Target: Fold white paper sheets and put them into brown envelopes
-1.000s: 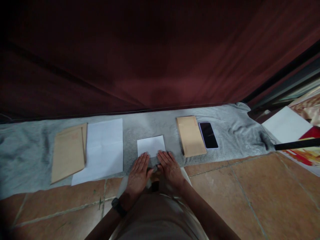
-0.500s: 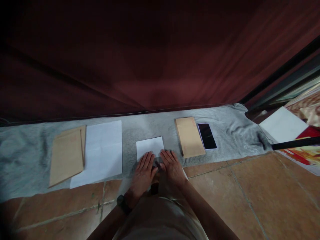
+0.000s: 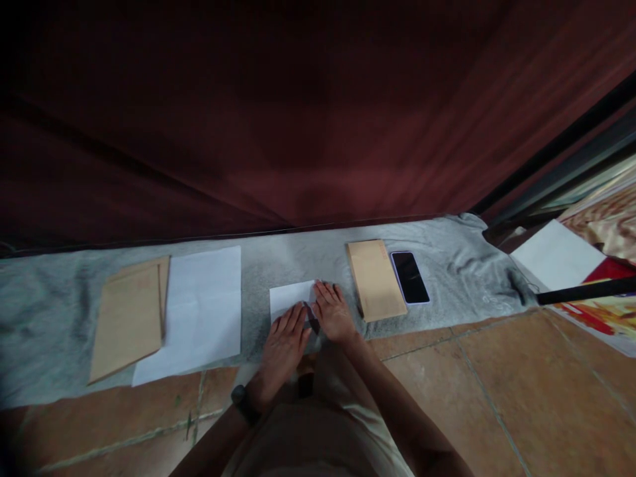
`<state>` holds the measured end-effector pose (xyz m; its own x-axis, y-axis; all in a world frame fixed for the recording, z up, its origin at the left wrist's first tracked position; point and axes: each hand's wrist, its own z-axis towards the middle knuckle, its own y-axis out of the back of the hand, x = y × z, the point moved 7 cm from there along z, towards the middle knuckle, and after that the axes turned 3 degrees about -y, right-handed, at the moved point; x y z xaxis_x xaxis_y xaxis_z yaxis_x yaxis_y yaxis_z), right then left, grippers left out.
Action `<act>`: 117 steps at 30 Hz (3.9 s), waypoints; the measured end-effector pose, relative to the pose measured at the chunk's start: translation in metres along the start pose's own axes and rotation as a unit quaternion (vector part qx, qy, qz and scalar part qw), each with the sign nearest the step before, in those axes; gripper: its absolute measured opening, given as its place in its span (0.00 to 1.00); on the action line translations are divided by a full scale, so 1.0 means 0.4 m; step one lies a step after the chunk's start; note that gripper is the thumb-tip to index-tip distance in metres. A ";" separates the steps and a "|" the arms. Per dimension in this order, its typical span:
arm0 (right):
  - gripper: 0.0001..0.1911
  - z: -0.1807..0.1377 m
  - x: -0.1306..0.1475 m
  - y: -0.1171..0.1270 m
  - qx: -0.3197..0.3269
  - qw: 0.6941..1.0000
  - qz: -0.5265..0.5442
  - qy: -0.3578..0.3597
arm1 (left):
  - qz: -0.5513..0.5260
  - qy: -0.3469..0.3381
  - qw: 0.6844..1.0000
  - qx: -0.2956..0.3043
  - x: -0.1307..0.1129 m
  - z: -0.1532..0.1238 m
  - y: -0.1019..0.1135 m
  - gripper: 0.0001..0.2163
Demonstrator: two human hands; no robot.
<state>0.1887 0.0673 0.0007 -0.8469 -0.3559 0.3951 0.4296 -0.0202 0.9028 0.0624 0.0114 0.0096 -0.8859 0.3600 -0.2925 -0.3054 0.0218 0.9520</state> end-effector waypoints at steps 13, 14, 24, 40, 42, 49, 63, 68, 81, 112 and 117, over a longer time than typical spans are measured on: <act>0.28 -0.076 -0.001 0.002 -0.060 0.998 0.011 0.022 | -0.022 -0.065 0.998 0.007 -0.046 0.132 -0.024 0.25; 0.28 -0.075 -0.002 0.002 -0.067 0.997 0.011 0.022 | -0.021 -0.073 0.997 0.012 -0.048 0.138 -0.025 0.24; 0.26 -0.081 -0.004 -0.006 -0.075 0.997 -0.012 0.019 | -0.016 -0.081 0.996 0.017 -0.034 0.173 -0.040 0.26; 0.25 -0.063 0.004 -0.003 -0.019 0.999 -0.036 0.006 | 0.044 0.043 0.997 -0.035 0.079 0.049 0.006 0.27; 0.25 -0.053 0.004 -0.005 -0.016 0.999 -0.040 0.004 | 0.038 0.045 0.997 -0.040 0.088 0.040 0.012 0.27; 0.25 0.004 -0.002 -0.006 -0.004 0.998 -0.061 -0.024 | 0.022 0.053 0.997 -0.059 0.113 0.013 0.025 0.27; 0.24 -0.133 0.103 -0.018 0.006 0.998 -0.030 0.063 | 0.052 -0.072 0.996 -0.002 0.040 -0.074 0.009 0.22; 0.25 -0.156 0.071 0.004 0.014 0.997 -0.035 0.068 | 0.052 -0.062 0.997 -0.022 0.065 -0.112 0.018 0.25; 0.24 -0.170 0.056 0.020 0.001 0.998 -0.038 0.051 | 0.046 -0.047 0.998 -0.013 -0.011 -0.084 -0.001 0.27; 0.23 -0.003 -0.013 0.005 -0.018 0.998 -0.051 0.017 | 0.068 -0.042 0.997 -0.011 0.007 -0.074 0.005 0.24; 0.23 -0.020 -0.004 0.000 -0.021 0.998 -0.049 0.014 | 0.072 -0.030 0.997 -0.022 -0.009 -0.067 0.005 0.24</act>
<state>0.1927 0.0606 -0.0013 -0.8766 -0.3768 0.2993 0.3578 -0.0947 0.9290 0.0558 -0.0147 0.0102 -0.8997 0.4114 -0.1460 -0.1932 -0.0754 0.9783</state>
